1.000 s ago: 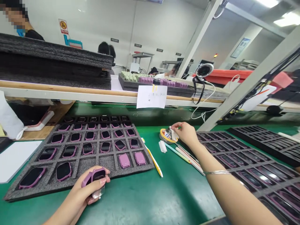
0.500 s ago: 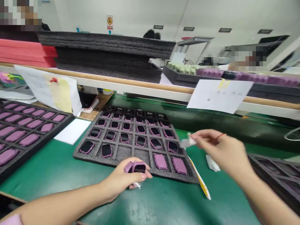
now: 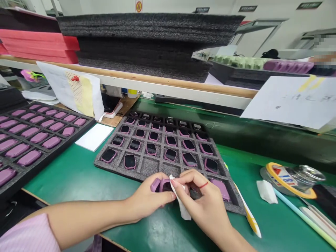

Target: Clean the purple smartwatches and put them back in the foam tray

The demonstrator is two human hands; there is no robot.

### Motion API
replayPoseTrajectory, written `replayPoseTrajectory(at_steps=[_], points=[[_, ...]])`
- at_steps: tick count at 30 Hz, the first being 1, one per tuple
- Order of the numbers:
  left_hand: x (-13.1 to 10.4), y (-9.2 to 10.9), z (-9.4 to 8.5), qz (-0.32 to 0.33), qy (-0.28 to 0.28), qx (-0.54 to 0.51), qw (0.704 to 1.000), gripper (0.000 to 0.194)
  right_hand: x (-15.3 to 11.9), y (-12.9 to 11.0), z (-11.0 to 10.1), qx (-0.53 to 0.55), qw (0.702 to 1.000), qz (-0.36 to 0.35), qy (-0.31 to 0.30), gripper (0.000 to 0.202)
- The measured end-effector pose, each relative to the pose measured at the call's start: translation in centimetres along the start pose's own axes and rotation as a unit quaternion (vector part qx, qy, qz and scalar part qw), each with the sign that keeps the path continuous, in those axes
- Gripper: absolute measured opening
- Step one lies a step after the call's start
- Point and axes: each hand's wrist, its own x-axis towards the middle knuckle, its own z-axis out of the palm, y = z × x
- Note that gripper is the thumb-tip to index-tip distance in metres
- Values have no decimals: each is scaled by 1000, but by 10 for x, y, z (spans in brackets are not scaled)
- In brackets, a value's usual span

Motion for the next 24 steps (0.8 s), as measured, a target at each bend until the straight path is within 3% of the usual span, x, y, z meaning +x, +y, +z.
replayPoseTrajectory(at_steps=[4,9,11,14,17,22,24], points=[[-1,-2,1,56,-18,2,998,22,-1,-5,0,20,998,56,-25,14],[0,-3,0,27,-4,23,999,22,-2,-5,-4,51,981,179,-50,20],[1,-3,0,32,-11,31,999,22,-3,-6,-4,63,980,183,-45,20],[1,-4,-1,42,-12,24,999,25,-2,-7,-2,54,989,128,-45,18],[2,-5,-2,13,-19,8,1000,28,0,-5,-2,27,995,96,-32,17],[0,5,-4,-10,-61,-34,997,32,3,3,-22,56,983,171,-30,21],[-3,11,-4,-10,-85,-65,994,34,6,7,-37,87,976,199,4,26]])
